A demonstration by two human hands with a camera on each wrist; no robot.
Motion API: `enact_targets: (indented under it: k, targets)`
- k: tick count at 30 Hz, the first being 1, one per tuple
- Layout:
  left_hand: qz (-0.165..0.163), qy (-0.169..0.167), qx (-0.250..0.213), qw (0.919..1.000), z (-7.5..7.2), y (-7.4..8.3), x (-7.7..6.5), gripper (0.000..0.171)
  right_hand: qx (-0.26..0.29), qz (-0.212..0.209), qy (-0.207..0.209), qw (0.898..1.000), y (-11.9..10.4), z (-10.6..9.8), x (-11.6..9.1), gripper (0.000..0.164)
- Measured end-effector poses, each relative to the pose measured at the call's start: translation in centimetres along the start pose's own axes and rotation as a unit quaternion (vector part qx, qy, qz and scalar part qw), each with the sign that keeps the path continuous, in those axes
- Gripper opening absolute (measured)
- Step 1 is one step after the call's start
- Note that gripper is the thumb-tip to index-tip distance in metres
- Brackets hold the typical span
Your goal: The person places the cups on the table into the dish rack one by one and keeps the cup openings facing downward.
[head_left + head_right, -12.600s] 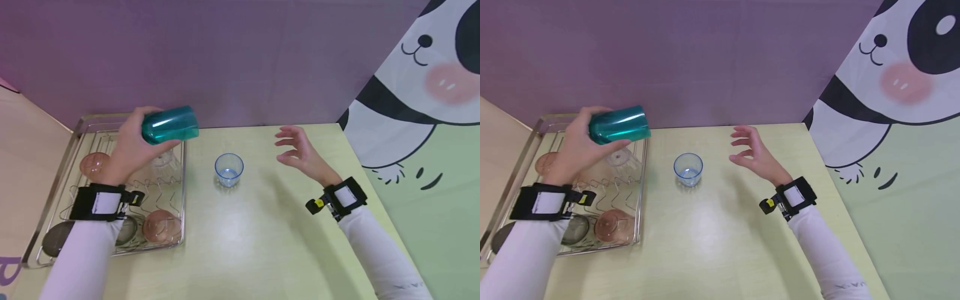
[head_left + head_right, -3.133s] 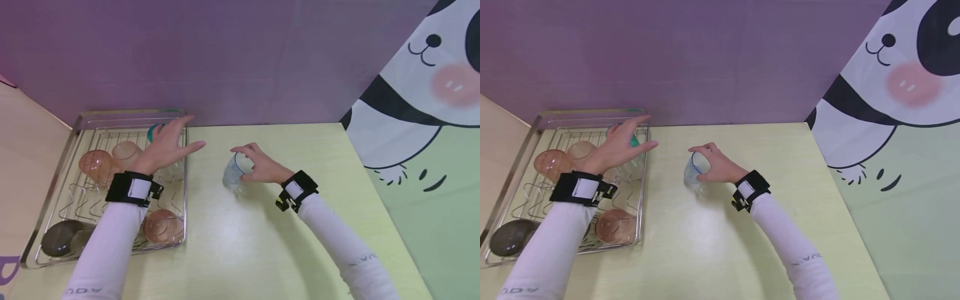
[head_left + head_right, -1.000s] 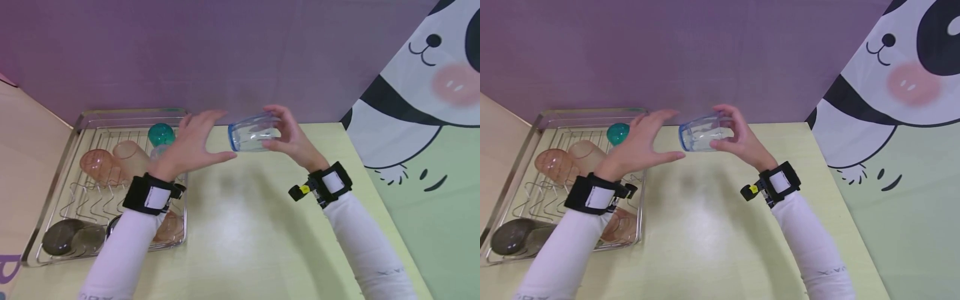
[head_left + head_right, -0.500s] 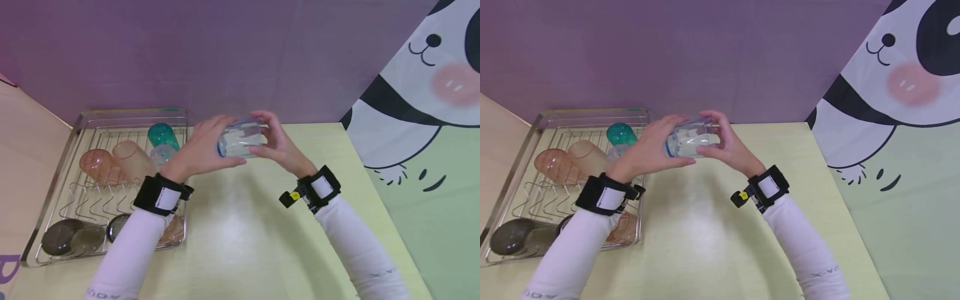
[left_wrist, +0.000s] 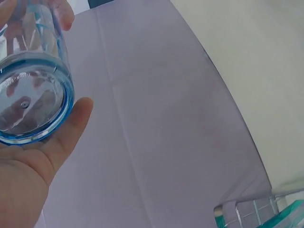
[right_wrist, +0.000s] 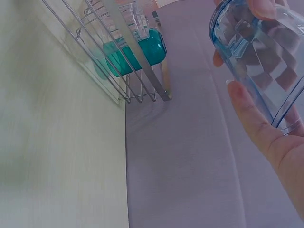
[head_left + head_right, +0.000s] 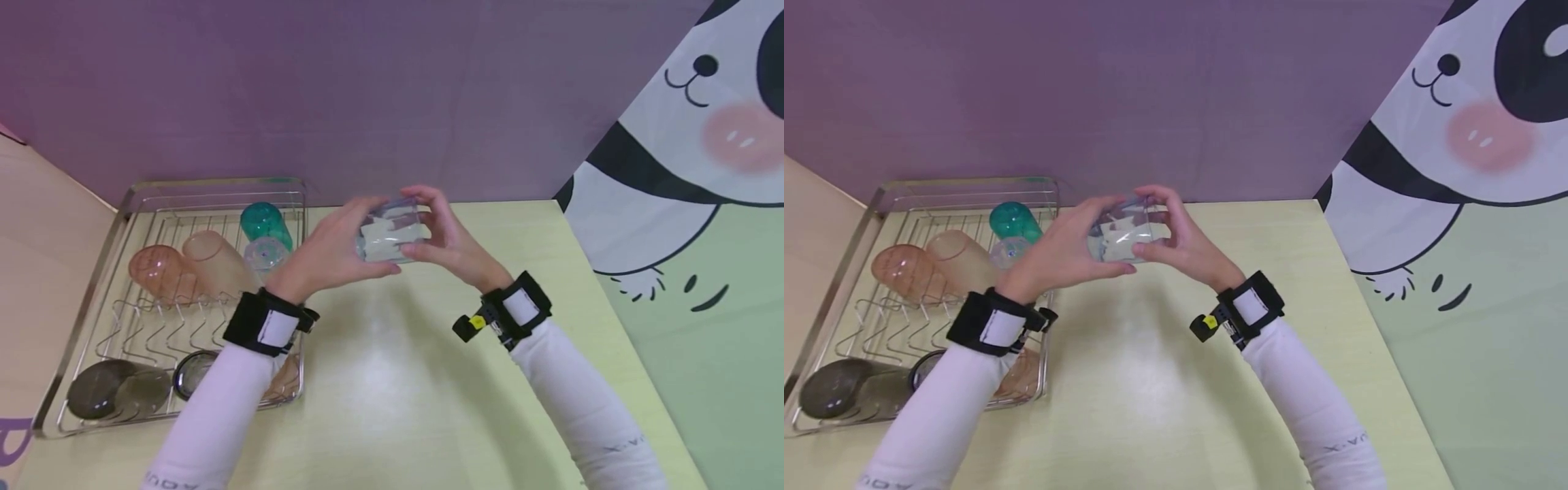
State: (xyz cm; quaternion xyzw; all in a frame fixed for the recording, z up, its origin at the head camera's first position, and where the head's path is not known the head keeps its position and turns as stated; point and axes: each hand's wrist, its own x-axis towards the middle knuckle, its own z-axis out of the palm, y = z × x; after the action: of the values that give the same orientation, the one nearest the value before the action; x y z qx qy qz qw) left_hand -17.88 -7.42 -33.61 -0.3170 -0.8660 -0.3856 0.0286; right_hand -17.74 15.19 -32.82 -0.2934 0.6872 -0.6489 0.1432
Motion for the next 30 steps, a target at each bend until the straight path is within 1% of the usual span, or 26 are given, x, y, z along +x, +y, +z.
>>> enact_targets:
  k: [5, 7, 10, 15, 18, 20, 22, 26, 28, 30]
  targets:
    - [0.002, 0.016, -0.014, 0.9998, 0.2, -0.2, -0.1, 0.094, -0.001, -0.004, -0.003, 1.000, 0.0, 0.0, 0.2, 0.085]
    - [0.002, 0.024, -0.025, 0.9994, 0.3, -0.2, -0.2, 0.094, -0.003, -0.009, -0.001, 1.000, -0.1, 0.0, 0.2, 0.082]
    - [0.006, 0.044, -0.054, 0.9975, 0.3, -0.3, -0.3, 0.094, -0.003, -0.016, 0.002, 1.000, -0.4, 0.1, 0.3, 0.076]
    - [0.026, 0.088, -0.108, 0.9900, 0.6, -0.4, -0.6, 0.094, 0.003, -0.030, 0.007, 1.000, -0.9, 0.4, 0.2, 0.075]
    - [0.032, 0.103, -0.137, 0.9846, 0.6, -0.3, -0.7, 0.094, 0.011, -0.039, 0.005, 0.999, -1.1, 0.4, 0.2, 0.074]
    - [0.035, 0.109, -0.148, 0.9824, 0.5, -0.3, -0.7, 0.093, 0.014, -0.042, 0.003, 0.999, -1.1, 0.4, 0.2, 0.075]
    - [0.040, 0.112, -0.152, 0.9812, 0.4, -0.2, -0.7, 0.092, 0.015, -0.043, 0.003, 0.999, -1.2, 0.5, 0.2, 0.077]
    - [0.045, 0.110, -0.144, 0.9825, 0.0, -0.2, -0.7, 0.091, 0.008, -0.040, 0.004, 0.999, -1.3, 0.5, 0.2, 0.081]
    - [0.042, 0.106, -0.137, 0.9841, -0.2, -0.2, -0.8, 0.091, -0.008, -0.037, 0.005, 0.999, -1.3, 0.5, 0.2, 0.087]
    - [0.040, 0.102, -0.130, 0.9854, -0.4, -0.2, -0.9, 0.090, -0.032, -0.034, 0.005, 0.999, -1.4, 0.5, 0.3, 0.096]
